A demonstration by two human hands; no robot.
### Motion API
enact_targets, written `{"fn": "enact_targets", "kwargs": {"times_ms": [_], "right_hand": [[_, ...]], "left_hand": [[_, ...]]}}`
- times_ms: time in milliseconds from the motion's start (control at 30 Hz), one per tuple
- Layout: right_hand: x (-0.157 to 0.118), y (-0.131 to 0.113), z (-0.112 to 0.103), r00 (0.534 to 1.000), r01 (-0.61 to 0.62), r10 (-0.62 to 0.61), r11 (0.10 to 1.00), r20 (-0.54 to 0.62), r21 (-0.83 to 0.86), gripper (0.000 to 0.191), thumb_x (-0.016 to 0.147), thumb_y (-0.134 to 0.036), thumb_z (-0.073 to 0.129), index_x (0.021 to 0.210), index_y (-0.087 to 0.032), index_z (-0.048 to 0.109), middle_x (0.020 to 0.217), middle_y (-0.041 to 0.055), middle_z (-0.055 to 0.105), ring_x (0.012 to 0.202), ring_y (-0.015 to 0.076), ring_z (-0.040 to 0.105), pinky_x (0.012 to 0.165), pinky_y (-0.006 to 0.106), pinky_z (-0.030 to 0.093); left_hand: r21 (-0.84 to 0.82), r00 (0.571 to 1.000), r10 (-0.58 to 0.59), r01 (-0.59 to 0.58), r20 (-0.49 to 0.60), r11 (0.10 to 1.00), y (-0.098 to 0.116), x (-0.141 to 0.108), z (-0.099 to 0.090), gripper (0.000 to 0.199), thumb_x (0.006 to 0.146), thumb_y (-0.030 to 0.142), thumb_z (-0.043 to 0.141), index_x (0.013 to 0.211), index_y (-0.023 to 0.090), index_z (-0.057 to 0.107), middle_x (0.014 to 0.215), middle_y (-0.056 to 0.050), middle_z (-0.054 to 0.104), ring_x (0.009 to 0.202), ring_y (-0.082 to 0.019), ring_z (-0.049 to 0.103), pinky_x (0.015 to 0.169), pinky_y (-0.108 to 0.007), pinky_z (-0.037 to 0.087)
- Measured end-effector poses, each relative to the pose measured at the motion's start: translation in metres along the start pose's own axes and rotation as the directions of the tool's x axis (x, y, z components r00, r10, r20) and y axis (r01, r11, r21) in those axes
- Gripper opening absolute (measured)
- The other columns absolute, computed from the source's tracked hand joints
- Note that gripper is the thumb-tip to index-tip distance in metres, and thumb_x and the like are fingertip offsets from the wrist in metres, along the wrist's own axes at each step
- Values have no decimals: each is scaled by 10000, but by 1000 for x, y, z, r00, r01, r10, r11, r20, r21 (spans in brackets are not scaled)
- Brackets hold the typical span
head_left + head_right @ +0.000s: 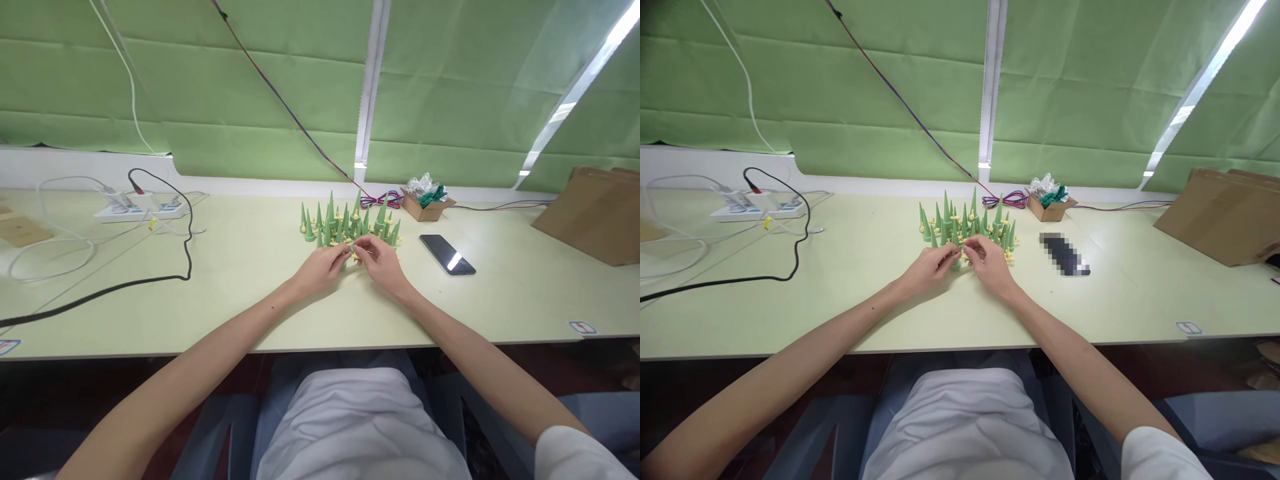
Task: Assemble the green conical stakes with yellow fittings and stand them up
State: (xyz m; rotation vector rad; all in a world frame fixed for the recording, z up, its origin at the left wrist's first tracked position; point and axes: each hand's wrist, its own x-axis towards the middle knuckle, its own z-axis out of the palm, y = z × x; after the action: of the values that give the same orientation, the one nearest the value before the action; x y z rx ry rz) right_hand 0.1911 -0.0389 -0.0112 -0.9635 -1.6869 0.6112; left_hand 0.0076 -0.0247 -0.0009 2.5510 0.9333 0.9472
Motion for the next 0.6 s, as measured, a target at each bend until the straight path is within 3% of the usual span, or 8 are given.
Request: {"fn": "enact_targets", "kwargs": {"times_ms": [167,367,500,600], "right_hand": [[0,0,1,999,-44,44,999,-2,-22,282,953,-489,495,965,-213,552,903,35,662,664,139,611,657,289,515],[-2,0,0,991,-53,64,994,120,-91,343,982,-512,435,832,-221,536,636,-16,593,583,148,583,630,284,482],[-2,-1,0,993,-27,38,994,112,-102,323,988,-467,440,799,-221,528,619,-22,582,550,140,560,610,274,453],[-2,-2,-1,996,-31,41,991,75,-132,308,986,-449,445,795,-222,526,602,-29,573,544,139,555,623,272,448]], "left_hand": [[17,998,-26,27,-51,999,-2,0,1,226,999,275,390,910,195,582,678,-3,587,569,-136,479,602,-272,354],[26,998,-41,43,-57,999,-5,0,2,216,999,275,407,925,193,592,720,-14,626,591,-137,517,611,-267,363],[34,997,-48,51,-61,998,-4,0,2,202,1000,281,420,935,193,590,725,-9,632,604,-135,529,609,-258,360],[27,991,-49,53,-124,998,-2,0,2,188,999,300,432,948,198,582,709,1,619,589,-127,514,600,-256,355]]}}
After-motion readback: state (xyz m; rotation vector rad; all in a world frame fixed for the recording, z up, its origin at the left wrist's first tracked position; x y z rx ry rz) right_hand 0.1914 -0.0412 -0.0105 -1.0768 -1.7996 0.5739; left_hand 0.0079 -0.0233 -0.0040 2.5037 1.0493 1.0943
